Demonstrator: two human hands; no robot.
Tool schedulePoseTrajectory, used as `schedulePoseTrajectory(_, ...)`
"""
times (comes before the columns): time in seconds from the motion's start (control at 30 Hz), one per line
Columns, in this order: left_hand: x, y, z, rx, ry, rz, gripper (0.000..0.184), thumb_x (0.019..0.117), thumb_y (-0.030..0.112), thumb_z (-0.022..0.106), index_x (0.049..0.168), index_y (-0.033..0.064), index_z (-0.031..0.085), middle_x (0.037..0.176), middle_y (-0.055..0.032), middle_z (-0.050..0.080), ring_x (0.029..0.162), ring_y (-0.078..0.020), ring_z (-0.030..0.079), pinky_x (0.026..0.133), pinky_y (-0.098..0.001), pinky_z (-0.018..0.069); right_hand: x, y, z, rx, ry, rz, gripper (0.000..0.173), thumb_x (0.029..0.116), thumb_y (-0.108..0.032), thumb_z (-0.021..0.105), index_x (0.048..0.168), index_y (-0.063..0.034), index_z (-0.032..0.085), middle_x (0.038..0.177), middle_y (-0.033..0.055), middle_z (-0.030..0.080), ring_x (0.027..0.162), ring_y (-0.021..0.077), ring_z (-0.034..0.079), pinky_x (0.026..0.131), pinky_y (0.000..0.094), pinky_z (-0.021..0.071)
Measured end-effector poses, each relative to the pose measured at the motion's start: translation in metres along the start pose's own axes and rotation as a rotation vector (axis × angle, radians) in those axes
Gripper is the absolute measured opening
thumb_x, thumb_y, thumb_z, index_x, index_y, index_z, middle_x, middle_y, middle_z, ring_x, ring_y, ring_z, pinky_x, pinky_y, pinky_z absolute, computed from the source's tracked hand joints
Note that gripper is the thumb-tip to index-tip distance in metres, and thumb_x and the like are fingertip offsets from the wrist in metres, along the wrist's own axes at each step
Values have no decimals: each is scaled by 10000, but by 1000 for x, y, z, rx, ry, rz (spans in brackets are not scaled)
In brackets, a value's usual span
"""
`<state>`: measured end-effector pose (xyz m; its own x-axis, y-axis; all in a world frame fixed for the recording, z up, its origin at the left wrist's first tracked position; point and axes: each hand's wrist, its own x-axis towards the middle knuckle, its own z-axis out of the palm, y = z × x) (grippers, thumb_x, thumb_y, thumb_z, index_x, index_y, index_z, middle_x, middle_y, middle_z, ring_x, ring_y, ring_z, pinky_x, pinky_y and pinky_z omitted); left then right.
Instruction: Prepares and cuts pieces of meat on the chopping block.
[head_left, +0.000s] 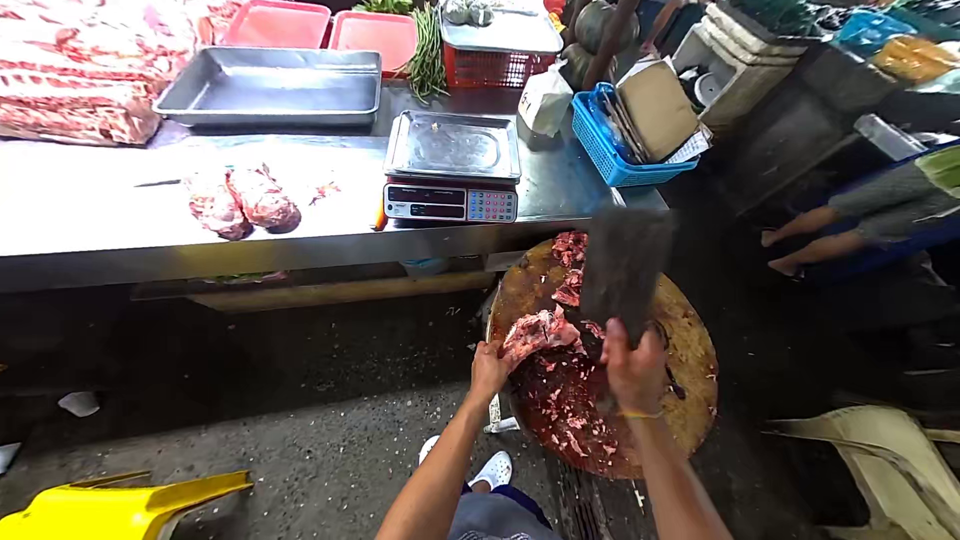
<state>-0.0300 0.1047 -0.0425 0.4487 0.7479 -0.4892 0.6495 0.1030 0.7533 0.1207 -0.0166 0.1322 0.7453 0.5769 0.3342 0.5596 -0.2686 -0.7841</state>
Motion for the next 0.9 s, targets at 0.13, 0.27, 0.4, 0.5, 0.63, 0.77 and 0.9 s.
schedulePoseTrajectory(0.13, 0, 2, 1, -13, -1, -12, 396, 922, 321, 737, 1230, 74, 708, 1283, -209, 612, 1190, -325, 614, 1045, -490, 503, 63, -80, -7, 427, 305, -307, 207, 1048, -167, 515, 1152, 6, 469, 693, -52, 598, 525, 79, 615, 502, 297, 597)
schedulePoseTrajectory(0.27, 2, -3, 3, -40, 23, -7, 408, 912, 325, 745, 1240, 85, 711, 1279, -205, 613, 1179, -313, 617, 1040, -470, 507, 18, -15, 24, -92, -50, -14, 355, 1028, -201, 547, 1159, 124, 598, 744, 143, 663, 637, 242, 679, 650, 431, 611)
schedulePoseTrajectory(0.4, 2, -3, 1, -29, 29, 22, 438, 913, 370, 746, 1245, 87, 712, 1283, -221, 619, 1191, -343, 612, 1043, -499, 500, -23, 67, 59, -671, -852, 500, 474, 1076, -329, 469, 1491, -99, 482, 1217, 241, 684, 1147, 422, 665, 973, 610, 518)
schedulePoseTrajectory(0.5, -3, -7, 3, -33, 6, 26, 434, 923, 377, 743, 1224, 66, 715, 1281, -229, 621, 1206, -351, 601, 1056, -500, 487, -27, 82, 45, -544, -743, 496, 404, 1057, -314, 535, 1380, -82, 603, 1148, 226, 711, 1103, 405, 681, 961, 610, 514)
schedulePoseTrajectory(0.63, 0, -3, -4, -74, -19, 34, 392, 912, 268, 750, 1237, 56, 700, 1269, -227, 604, 1179, -334, 606, 1031, -476, 505, -11, 54, 24, -307, -444, 446, 352, 1044, -285, 592, 1253, -13, 670, 981, 209, 718, 858, 349, 706, 830, 578, 556)
schedulePoseTrajectory(0.77, -1, -5, -5, -110, -53, 23, 412, 893, 230, 771, 1257, 54, 692, 1285, -230, 607, 1185, -332, 607, 1029, -476, 508, 24, -20, -10, -47, -135, 102, 414, 1055, -291, 525, 1209, 81, 619, 712, 97, 635, 559, 195, 627, 569, 424, 583)
schedulePoseTrajectory(0.9, -1, -2, -6, -121, -57, 11, 431, 894, 226, 769, 1279, 52, 679, 1301, -237, 595, 1185, -334, 608, 1025, -477, 512, 63, -91, -17, 293, 123, -239, 271, 1062, -202, 490, 1195, 34, 486, 715, -46, 581, 530, 53, 601, 519, 267, 590)
